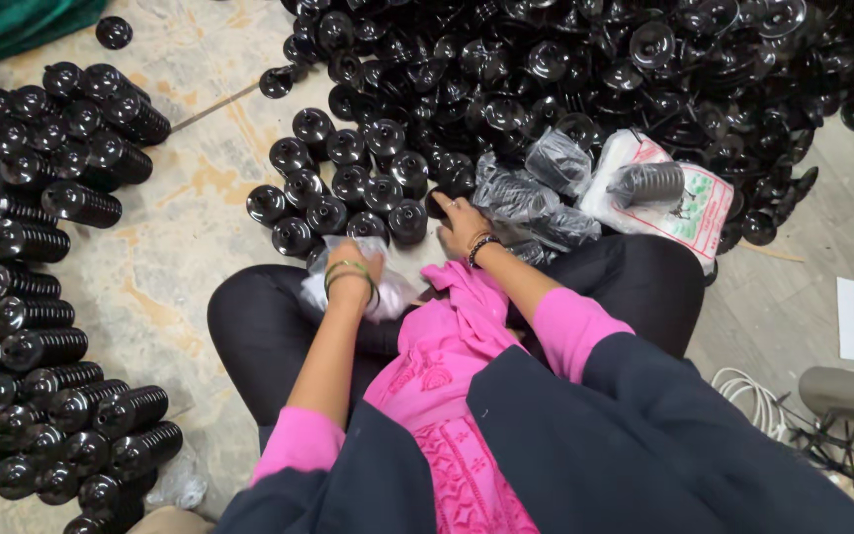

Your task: The person sits on the floor surrounded by black plastic parts and wraps them one at a time in small clear plastic bags, twisting the bags closed and placing the wrapped parts in a growing pile beside them.

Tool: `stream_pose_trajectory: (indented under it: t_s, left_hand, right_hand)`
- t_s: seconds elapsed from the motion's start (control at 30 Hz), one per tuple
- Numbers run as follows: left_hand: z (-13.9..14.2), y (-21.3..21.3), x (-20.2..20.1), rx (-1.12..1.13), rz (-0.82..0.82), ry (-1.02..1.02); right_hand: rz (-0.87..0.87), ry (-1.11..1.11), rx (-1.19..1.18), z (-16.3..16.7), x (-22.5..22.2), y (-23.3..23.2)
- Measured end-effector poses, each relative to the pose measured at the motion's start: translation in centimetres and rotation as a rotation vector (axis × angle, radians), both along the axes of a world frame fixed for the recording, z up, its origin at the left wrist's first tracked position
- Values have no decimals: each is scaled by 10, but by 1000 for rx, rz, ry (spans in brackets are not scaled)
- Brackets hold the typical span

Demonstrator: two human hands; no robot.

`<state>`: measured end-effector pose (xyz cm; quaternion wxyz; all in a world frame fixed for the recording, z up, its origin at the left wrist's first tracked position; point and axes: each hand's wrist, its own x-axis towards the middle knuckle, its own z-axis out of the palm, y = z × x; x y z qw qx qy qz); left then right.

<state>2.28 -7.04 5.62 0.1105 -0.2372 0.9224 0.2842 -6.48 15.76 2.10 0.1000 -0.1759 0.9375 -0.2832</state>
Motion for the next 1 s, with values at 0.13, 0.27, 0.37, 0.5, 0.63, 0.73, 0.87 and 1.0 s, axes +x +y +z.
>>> stream_pose_trajectory:
  t_s: [0.13, 0.27, 0.37, 0.5, 0.63, 0.73, 0.87, 1.0]
  left_hand:
    - [3, 6, 24, 236, -148, 22]
    - [-26, 24, 47, 185, -182, 185]
    - [-64, 36, 47, 891, -32, 42]
    - [-100, 43, 35, 809, 79, 131]
    - [-96, 44, 22, 474, -24, 476]
    - [-73, 44, 22, 464, 20, 433]
    - [-34, 31, 31, 953, 171, 175]
    - [2, 3, 54, 1234, 242, 282]
  right_hand:
    - [-208, -11, 49, 13, -34, -20]
    - [-376, 128, 57, 0, -84, -33]
    - [-445, 76, 46, -4, -118, -27]
    - [-300, 37, 165, 4, -141, -18]
    - [-8, 313, -243, 25, -115, -28]
    - [168, 241, -166, 28, -100, -53]
    - [206, 142, -96, 16, -110, -49]
    - [127, 89, 3, -1, -91, -11]
